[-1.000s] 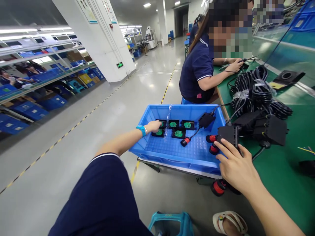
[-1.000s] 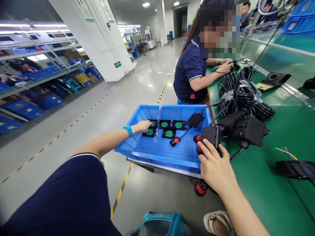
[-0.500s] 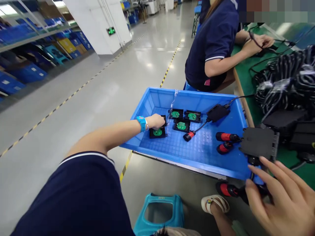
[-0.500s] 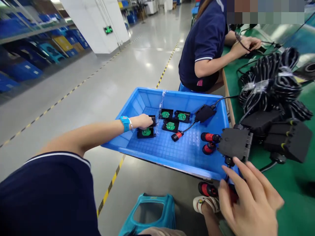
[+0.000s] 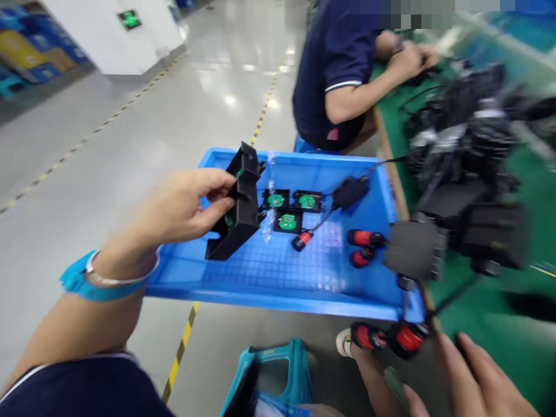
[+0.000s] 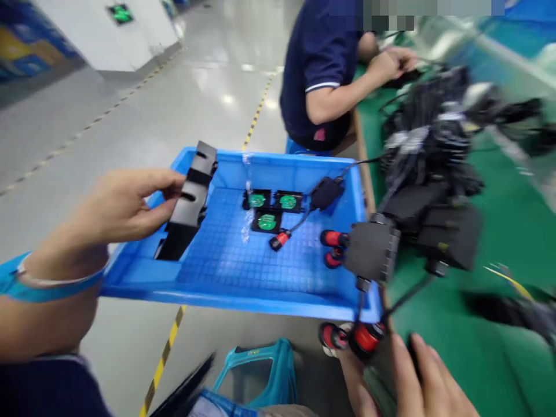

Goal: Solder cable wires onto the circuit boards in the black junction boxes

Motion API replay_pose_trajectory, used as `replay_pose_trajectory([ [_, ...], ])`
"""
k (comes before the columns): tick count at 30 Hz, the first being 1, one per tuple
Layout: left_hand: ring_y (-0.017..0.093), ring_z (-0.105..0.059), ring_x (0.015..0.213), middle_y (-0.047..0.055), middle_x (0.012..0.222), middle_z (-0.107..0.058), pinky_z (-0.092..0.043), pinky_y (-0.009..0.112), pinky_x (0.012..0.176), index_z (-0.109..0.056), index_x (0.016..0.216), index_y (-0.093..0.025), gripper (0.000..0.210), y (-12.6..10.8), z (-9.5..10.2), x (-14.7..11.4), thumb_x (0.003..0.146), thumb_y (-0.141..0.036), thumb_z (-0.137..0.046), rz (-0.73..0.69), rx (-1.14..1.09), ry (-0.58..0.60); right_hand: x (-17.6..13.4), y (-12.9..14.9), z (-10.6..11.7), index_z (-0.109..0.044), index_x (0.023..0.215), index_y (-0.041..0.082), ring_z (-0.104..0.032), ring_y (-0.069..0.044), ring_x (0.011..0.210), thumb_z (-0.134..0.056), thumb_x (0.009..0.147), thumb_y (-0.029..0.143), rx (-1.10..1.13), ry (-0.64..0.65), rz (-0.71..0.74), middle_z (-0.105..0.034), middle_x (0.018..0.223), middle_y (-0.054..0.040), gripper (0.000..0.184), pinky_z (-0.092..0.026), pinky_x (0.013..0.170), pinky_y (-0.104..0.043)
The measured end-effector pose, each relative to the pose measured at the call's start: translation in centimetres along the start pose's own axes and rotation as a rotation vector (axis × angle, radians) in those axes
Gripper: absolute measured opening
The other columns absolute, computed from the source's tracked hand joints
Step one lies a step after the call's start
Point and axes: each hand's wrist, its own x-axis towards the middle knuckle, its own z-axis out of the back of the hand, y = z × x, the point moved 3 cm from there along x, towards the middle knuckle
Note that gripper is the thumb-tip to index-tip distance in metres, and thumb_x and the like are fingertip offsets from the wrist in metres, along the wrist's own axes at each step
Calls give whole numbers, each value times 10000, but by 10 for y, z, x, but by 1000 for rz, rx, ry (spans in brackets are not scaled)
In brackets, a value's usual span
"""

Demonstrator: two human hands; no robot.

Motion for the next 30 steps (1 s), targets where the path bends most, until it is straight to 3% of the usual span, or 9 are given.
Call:
replay_pose_trajectory([
  [2, 80, -526, 600, -85, 658, -608, -397, 195, 605, -579, 760, -264, 292, -24, -5, 3, 719, -494, -404, -103, -62, -4, 2, 18, 6, -342, 1444, 160, -477, -407, 1186, -545, 826, 414, -59, 33, -144, -395, 1424, -196, 698, -431, 848, -543],
  [5, 142, -606, 620, -131, 728, -663, -437, 257, 575, -610, 854, -438, 221, -65, -21, 10, 716, -528, -462, -351, -145, 24, 14, 40, 15, -432, 1348, 77, -417, -358, 1260, -500, 852, 265, 129, -73, -161, -462, 1347, -235, 535, -373, 958, -514],
  [7, 180, -652, 703, -169, 835, -686, -481, 297, 616, -587, 951, -549, 251, -104, -34, 18, 724, -522, -483, -585, -175, 7, 11, 42, 20, -522, 1236, 131, -466, -273, 1212, -465, 854, 228, 121, -104, -217, -549, 1251, -179, 399, -386, 970, -436],
  [9, 186, -664, 727, -160, 892, -696, -506, 300, 620, -587, 1010, -541, 281, -161, -45, 18, 751, -482, -495, -854, -209, 13, -12, 43, 30, -596, 1030, 182, -539, -201, 1066, -489, 825, 255, 126, -111, -226, -625, 1067, -112, 243, -427, 899, -340],
  [11, 185, -667, 747, -74, 914, -705, -524, 300, 644, -611, 1041, -392, 259, -227, -51, 1, 815, -369, -488, -1124, -225, 58, -53, 53, 47, -575, 814, 207, -560, -142, 851, -518, 787, 277, 144, -114, -227, -625, 845, -42, 93, -444, 767, -262],
  [14, 192, -642, 750, 47, 848, -677, -501, 316, 654, -603, 980, -188, 220, -321, -60, -51, 852, -153, -427, -1481, -201, 113, -141, 75, 83, -506, 688, 202, -499, -121, 663, -472, 775, 185, 132, -179, -371, -552, 662, -9, 94, -421, 645, -248],
  [19, 197, -570, 673, 55, 738, -595, -425, 329, 611, -576, 821, -163, 136, -439, -106, -153, 729, -108, -492, -1894, -122, 238, -295, 99, 140, -562, 850, 180, -565, -131, 761, -399, 804, 24, -70, -401, -837, -602, 769, -31, 231, -456, 698, -263],
  [25, 211, -587, 725, 66, 780, -616, -441, 350, 669, -599, 849, -149, 150, -513, -155, -240, 724, -112, -524, -2132, -133, 306, -392, 144, 142, -595, 1080, 147, -544, -279, 1049, -563, 847, 193, -373, -424, -1277, -618, 1076, -123, 240, -407, 853, -428],
  [30, 201, -607, 799, 60, 882, -663, -485, 344, 726, -632, 984, -171, 222, -545, -155, -247, 861, -127, -452, -2120, -415, 351, -438, 155, 129, -625, 958, 176, -558, -182, 962, -475, 933, 223, -319, -408, -1370, -641, 1000, -76, 160, -414, 837, -350],
])
